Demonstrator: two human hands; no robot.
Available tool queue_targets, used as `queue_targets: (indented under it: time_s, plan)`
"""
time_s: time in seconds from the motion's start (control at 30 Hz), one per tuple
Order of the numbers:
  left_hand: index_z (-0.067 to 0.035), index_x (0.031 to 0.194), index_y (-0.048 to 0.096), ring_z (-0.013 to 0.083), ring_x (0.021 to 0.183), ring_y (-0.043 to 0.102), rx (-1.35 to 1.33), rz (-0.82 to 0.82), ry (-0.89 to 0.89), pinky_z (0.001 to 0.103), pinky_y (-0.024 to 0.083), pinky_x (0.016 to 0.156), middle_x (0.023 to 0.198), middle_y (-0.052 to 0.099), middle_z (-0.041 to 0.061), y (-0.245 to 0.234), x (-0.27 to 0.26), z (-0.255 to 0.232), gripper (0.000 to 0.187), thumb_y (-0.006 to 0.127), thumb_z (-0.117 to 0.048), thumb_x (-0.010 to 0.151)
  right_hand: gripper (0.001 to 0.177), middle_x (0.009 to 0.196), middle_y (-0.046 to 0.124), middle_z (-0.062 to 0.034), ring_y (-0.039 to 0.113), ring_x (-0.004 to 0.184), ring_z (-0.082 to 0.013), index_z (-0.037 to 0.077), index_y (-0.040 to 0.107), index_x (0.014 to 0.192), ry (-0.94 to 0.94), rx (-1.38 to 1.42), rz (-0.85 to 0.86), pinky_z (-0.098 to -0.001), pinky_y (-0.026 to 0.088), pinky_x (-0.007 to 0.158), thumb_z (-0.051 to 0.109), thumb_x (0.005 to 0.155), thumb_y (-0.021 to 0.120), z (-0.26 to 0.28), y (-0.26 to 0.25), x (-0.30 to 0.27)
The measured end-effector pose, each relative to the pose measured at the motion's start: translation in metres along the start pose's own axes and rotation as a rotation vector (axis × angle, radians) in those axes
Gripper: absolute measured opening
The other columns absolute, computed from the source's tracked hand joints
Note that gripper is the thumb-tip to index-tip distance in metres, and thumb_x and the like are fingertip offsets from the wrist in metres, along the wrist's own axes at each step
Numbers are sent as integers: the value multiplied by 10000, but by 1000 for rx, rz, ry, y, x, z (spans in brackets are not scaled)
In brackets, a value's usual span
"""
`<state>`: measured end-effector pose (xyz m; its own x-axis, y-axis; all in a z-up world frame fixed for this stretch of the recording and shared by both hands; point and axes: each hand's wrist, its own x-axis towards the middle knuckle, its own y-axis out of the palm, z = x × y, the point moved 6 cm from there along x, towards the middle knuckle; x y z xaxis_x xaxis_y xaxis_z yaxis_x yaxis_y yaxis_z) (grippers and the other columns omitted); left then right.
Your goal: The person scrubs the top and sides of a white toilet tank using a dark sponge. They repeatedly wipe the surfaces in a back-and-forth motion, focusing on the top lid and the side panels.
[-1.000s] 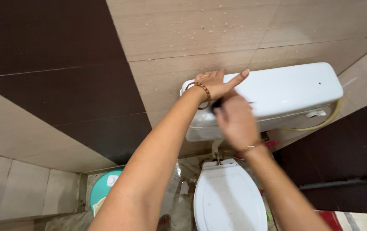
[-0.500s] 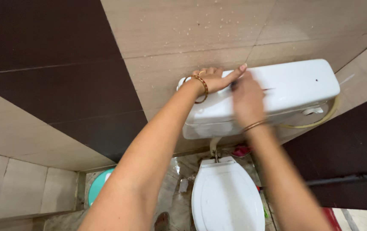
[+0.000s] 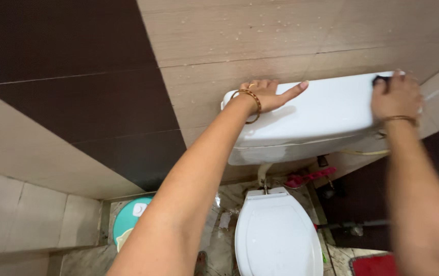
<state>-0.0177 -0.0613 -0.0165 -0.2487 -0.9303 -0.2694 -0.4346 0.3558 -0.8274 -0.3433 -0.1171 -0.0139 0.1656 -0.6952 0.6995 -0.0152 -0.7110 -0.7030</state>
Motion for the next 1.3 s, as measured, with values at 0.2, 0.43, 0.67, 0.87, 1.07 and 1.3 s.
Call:
queue_targets:
  time_s: [0.2, 0.43, 0.67, 0.87, 1.07, 1.3]
  plan:
    - [-142, 1568, 390, 300, 1538, 274, -16, 40, -43, 514, 216, 1228, 1642, 337, 142, -4, 2, 4, 1273, 154, -998, 655, 314, 1225, 638, -201, 598, 1121, -386, 4, 610, 1210, 9, 655, 290, -521, 447, 984, 152, 935, 634, 186, -39, -54]
    - [-140, 1563, 411, 283, 1530, 311, -19, 27, -16, 498, 236, 1222, 1622, 379, 152, -5, -3, 4, 1254, 127, -988, 684, 497, 1313, 630, -268, 575, 1262, -428, -45, 508, 1459, 110, 699, 419, -496, 428, 1120, 238, 1051, 514, 129, -54, -52]
    - [-148, 1583, 337, 280, 1546, 231, -37, 45, -38, 492, 222, 1221, 1652, 298, 124, -4, -4, 3, 1261, 162, -990, 660, 469, 1317, 589, -312, 606, 1157, -466, -98, 571, 1337, 215, 33, 284, -572, 499, 955, 295, 1083, 531, -16, 8, -9]
    - [-148, 1592, 353, 330, 1563, 177, -68, 69, -39, 559, 190, 1232, 1665, 252, 183, -2, 10, 7, 1283, 138, -997, 654, 294, 1022, 677, -243, 635, 983, -423, -27, 601, 1187, 228, 768, 359, -548, 487, 886, 194, 1003, 541, 186, -41, -49]
    - [-181, 1578, 354, 318, 1555, 156, -73, 57, 17, 578, 142, 1228, 1667, 234, 144, 0, 13, 12, 1284, 98, -994, 618, 426, 1200, 657, -205, 625, 1092, -381, -14, 590, 1273, -34, 570, 498, -481, 474, 1018, 223, 919, 589, 207, -86, -75]
    - [-173, 1600, 314, 348, 1570, 53, -92, 85, -21, 638, 104, 1216, 1688, 155, 162, 3, 19, 12, 1277, 134, -988, 633, 530, 1414, 561, -328, 532, 1290, -447, -130, 524, 1424, 48, 72, 212, -557, 435, 1077, 288, 1101, 488, -6, -5, -10]
